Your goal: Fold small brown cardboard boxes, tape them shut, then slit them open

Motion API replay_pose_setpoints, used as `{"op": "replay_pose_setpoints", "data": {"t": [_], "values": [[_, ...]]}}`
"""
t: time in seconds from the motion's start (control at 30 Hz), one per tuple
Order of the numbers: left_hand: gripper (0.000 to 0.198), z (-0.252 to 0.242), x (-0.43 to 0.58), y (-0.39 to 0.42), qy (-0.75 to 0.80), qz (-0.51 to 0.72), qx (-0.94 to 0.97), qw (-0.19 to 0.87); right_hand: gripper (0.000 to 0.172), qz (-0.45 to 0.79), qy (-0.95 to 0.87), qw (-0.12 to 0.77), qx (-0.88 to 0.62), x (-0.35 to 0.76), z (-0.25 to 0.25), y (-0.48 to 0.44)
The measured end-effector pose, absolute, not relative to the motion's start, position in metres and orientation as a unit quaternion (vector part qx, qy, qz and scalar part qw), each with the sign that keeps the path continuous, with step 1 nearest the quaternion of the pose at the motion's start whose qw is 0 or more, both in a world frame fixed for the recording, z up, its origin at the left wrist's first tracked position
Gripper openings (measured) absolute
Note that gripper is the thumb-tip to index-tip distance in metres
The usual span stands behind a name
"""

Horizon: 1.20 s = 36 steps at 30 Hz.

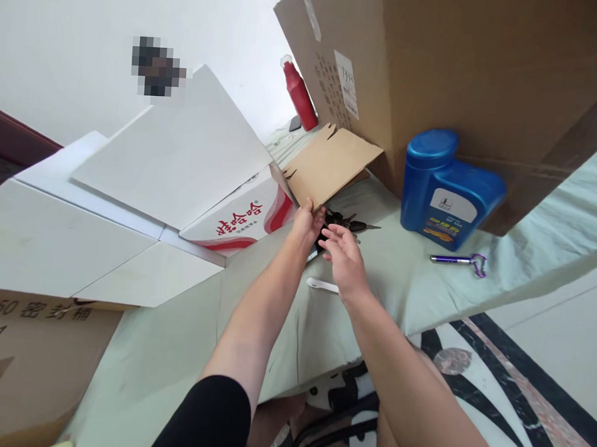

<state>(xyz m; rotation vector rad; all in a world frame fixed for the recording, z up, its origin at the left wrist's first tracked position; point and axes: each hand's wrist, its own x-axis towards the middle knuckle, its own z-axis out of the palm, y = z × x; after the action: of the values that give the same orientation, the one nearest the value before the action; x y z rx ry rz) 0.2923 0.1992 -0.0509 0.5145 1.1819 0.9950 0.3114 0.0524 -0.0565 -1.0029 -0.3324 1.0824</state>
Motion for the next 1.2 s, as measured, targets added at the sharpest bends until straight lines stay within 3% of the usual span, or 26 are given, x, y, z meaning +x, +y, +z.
{"op": "replay_pose_setpoints", "data": {"t": [0.2,0.43,0.67,0.77,1.0,1.2], "values": [[0.019,-0.055,0.285,0.227,0.615,0.39,0.282,0.625,0.039,0.502,-0.149,0.717,-0.46,0.305,-0.059,0.057],[0.014,-0.052,0.27,0.203,0.598,0.365,0.354,0.619,0.035,0.508,-0.157,0.703,-0.472,0.3,-0.062,0.059],[0.007,-0.045,0.16,0.137,0.572,0.317,0.407,0.638,0.031,0.503,-0.185,0.684,-0.494,0.304,-0.062,0.049],[0.015,-0.047,0.104,0.111,0.572,0.35,0.373,0.641,0.031,0.503,-0.21,0.662,-0.515,0.298,-0.063,0.049],[0.031,-0.07,0.014,0.061,0.524,0.473,0.24,0.666,0.035,0.483,-0.347,0.549,-0.587,0.265,-0.079,0.032],[0.041,-0.081,-0.022,0.051,0.45,0.58,0.125,0.668,0.04,0.413,-0.555,0.353,-0.63,0.243,-0.111,0.004]]}}
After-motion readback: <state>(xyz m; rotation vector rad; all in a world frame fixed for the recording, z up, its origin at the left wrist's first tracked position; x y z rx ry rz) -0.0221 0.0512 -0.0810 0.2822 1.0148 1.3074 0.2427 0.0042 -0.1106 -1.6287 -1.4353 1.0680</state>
